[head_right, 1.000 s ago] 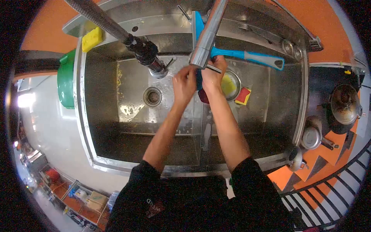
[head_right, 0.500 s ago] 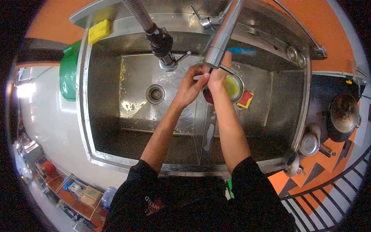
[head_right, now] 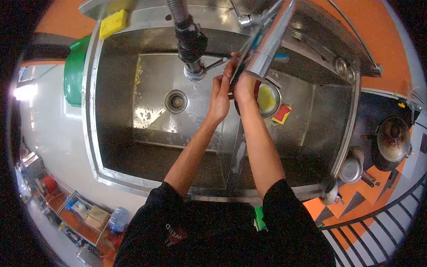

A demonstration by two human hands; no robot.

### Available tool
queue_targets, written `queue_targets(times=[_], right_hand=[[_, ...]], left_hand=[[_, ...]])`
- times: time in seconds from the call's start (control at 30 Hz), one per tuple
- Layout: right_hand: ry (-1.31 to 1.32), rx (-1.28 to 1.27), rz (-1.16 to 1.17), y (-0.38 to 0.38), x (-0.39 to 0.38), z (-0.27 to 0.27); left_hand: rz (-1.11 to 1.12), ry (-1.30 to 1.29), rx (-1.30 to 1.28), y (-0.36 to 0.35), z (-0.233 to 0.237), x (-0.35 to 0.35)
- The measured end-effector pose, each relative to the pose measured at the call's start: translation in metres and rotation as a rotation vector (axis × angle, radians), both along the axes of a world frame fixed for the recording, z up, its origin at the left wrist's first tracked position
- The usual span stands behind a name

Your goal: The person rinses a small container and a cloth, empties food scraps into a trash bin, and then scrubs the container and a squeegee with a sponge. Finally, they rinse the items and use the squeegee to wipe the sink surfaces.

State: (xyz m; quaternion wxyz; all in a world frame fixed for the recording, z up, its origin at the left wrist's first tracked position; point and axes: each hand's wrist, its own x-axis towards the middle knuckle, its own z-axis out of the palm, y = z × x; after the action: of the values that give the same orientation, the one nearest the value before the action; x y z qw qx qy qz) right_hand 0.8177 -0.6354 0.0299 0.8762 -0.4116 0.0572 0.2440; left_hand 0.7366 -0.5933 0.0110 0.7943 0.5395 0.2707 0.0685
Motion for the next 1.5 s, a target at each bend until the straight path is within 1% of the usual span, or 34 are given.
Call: queue_targets(times=[0.03,0.07,0.1,0.13,0.2,0.23,0.27,0.33,0.37,0.4,0.47,0.5,0.53,0.6,0.63,0.67,0.73,0.77,0.83,0.87,0.93,0.97,1.0,1.07,1.13,1.17,1.23,1.27,1.3,1.33,1.37,1.4,1.47,1.5], right_hand=[[-0.029,-0.206,-0.005,0.003,0.000,-0.007],[-0.060,-0.412,-0.009,0.006,0.002,-0.017],[-0.202,-0.516,0.011,0.004,0.009,-0.029],[-0.200,-0.511,0.014,0.006,0.017,-0.041],[-0.480,-0.796,-0.256,0.013,0.028,-0.059],[-0.398,-0.765,-0.300,0.016,0.030,-0.053],[-0.395,-0.760,-0.293,0.020,0.029,-0.038],[-0.371,-0.799,-0.246,0.025,0.022,0.006],[-0.573,-0.749,-0.324,0.032,0.020,0.018],[-0.571,-0.750,-0.320,0.031,0.019,0.019],[-0.547,-0.898,-0.230,0.022,0.021,0.021],[-0.524,-0.836,-0.190,0.019,0.023,0.018],[-0.526,-0.844,-0.198,0.013,0.020,0.019],[-0.333,-1.116,0.171,-0.001,0.009,0.026],[-0.450,-1.291,0.348,-0.006,0.001,0.031],[-0.569,-1.457,0.531,-0.009,-0.006,0.036],[-0.803,-1.132,0.302,-0.018,-0.034,0.007],[-0.806,-1.135,0.286,-0.021,-0.044,0.006],[-0.986,-1.165,0.302,-0.029,-0.063,0.010],[-0.988,-1.170,0.291,-0.035,-0.071,0.018],[-1.231,-1.351,0.673,-0.047,-0.080,0.036],[-1.279,-1.309,0.734,-0.054,-0.080,0.044],[-1.282,-1.311,0.730,-0.062,-0.075,0.045],[-1.493,-1.431,0.381,-0.073,-0.051,0.039],[-1.357,-1.525,0.337,-0.084,-0.032,0.022],[-1.338,-1.537,0.356,-0.086,-0.030,0.019],[-1.156,-1.197,0.385,-0.087,-0.034,0.020],[-1.160,-1.207,0.378,-0.090,-0.039,0.024],[-1.137,-1.287,0.423,-0.092,-0.048,0.028],[-1.111,-1.365,0.468,-0.095,-0.058,0.030],[-1.210,-1.382,0.455,-0.101,-0.065,0.027],[-1.217,-1.384,0.446,-0.104,-0.073,0.024],[-1.135,-1.385,0.452,-0.113,-0.098,0.021],[-1.121,-1.343,0.442,-0.118,-0.112,0.019]], left_hand=[[0.038,0.078,-0.038,0.003,0.001,0.002],[0.044,0.083,-0.035,0.006,-0.002,0.003],[0.070,0.052,0.029,0.011,-0.004,0.006],[0.096,0.018,0.093,0.013,-0.006,0.007],[0.145,-0.003,0.053,0.012,-0.001,0.008],[0.191,-0.024,0.008,0.012,0.002,0.008],[0.197,-0.020,0.013,0.013,0.008,0.007],[-0.048,-0.007,-0.075,0.016,0.016,0.006],[-0.077,0.009,-0.108,0.017,0.011,0.006],[-0.075,0.012,-0.111,0.018,0.006,0.006],[-0.046,-0.033,-0.225,0.018,0.009,0.011],[-0.039,-0.069,-0.349,0.020,0.010,0.008],[-0.048,-0.073,-0.356,0.023,0.008,0.005],[-0.102,-0.106,-0.256,0.031,-0.002,0.001],[-0.046,-0.082,-0.401,0.036,-0.006,-0.001],[-0.058,-0.088,-0.401,0.040,-0.010,-0.006],[-0.151,-0.172,-0.661,0.049,-0.013,-0.020],[-0.165,-0.178,-0.658,0.051,-0.002,-0.027],[-0.116,-0.088,-0.906,0.052,0.020,-0.046],[-0.126,-0.092,-0.905,0.051,0.012,-0.058],[0.047,-0.015,-0.984,0.051,-0.016,-0.081],[0.041,-0.019,-0.984,0.053,-0.008,-0.093],[0.029,-0.022,-0.945,0.056,0.000,-0.106],[0.030,-0.028,-0.904,0.073,0.004,-0.128],[0.059,0.027,-0.761,0.086,-0.006,-0.168],[0.070,0.054,-0.736,0.094,-0.004,-0.184],[0.065,0.089,-0.719,0.107,0.003,-0.213],[0.124,0.095,-0.647,0.112,0.007,-0.227],[0.186,0.103,-0.574,0.115,0.011,-0.242],[0.183,0.100,-0.577,0.116,0.015,-0.255],[0.219,0.098,-0.524,0.119,0.019,-0.267],[0.255,0.092,-0.469,0.123,0.024,-0.277],[0.254,0.076,-0.477,0.126,0.029,-0.298],[0.309,0.062,-0.472,0.125,0.035,-0.304]])
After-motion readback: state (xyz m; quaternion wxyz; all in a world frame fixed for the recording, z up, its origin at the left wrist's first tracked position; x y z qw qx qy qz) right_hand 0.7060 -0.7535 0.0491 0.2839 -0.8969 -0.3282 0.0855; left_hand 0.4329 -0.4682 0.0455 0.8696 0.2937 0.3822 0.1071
